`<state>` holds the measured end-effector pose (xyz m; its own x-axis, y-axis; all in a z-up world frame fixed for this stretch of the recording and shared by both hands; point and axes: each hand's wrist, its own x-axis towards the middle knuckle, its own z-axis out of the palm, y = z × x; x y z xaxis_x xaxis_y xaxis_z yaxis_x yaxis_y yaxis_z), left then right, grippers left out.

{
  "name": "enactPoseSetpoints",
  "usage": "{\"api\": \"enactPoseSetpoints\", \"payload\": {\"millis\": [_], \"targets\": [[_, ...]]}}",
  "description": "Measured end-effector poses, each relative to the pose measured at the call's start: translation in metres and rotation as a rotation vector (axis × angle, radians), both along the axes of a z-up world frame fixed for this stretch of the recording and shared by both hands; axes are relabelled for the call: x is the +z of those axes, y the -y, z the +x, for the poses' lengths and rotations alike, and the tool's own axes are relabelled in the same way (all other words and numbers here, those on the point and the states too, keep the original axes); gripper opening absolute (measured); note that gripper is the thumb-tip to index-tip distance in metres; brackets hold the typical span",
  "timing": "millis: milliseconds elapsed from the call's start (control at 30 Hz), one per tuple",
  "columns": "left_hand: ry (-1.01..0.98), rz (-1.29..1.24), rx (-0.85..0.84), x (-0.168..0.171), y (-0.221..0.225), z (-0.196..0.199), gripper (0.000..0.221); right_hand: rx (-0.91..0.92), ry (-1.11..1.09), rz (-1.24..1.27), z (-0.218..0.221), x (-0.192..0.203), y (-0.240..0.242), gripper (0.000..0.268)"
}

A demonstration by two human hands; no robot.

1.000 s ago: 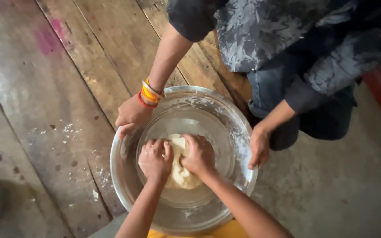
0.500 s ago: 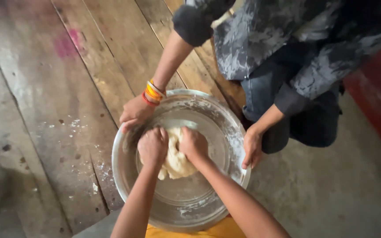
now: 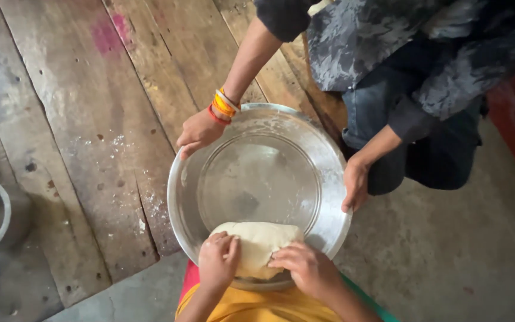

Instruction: Knead dough in a large metal bowl on a wooden surface.

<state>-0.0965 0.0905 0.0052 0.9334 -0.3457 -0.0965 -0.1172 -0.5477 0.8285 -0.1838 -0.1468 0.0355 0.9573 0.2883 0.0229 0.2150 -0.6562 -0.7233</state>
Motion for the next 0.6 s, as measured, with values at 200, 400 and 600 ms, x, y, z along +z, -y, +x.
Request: {"api": "enactPoseSetpoints", "payload": {"millis": [200, 400, 600], "targets": [[0.225, 0.257, -0.093, -0.037, 0.033, 0.032, 0.03, -0.312, -0.072, -0.097, 0.067, -0.053, -0.028, 0.023], [0.169, 0.371, -0.112, -0.05, 0.061, 0.091, 0.035, -0.411, -0.007, -0.146, 0.14, -0.08, -0.015, 0.018], [0.181, 0.417, -0.108, -0.072, 0.077, 0.137, 0.039, -0.448, 0.039, -0.298, 0.189, -0.113, -0.008, 0.015]]}}
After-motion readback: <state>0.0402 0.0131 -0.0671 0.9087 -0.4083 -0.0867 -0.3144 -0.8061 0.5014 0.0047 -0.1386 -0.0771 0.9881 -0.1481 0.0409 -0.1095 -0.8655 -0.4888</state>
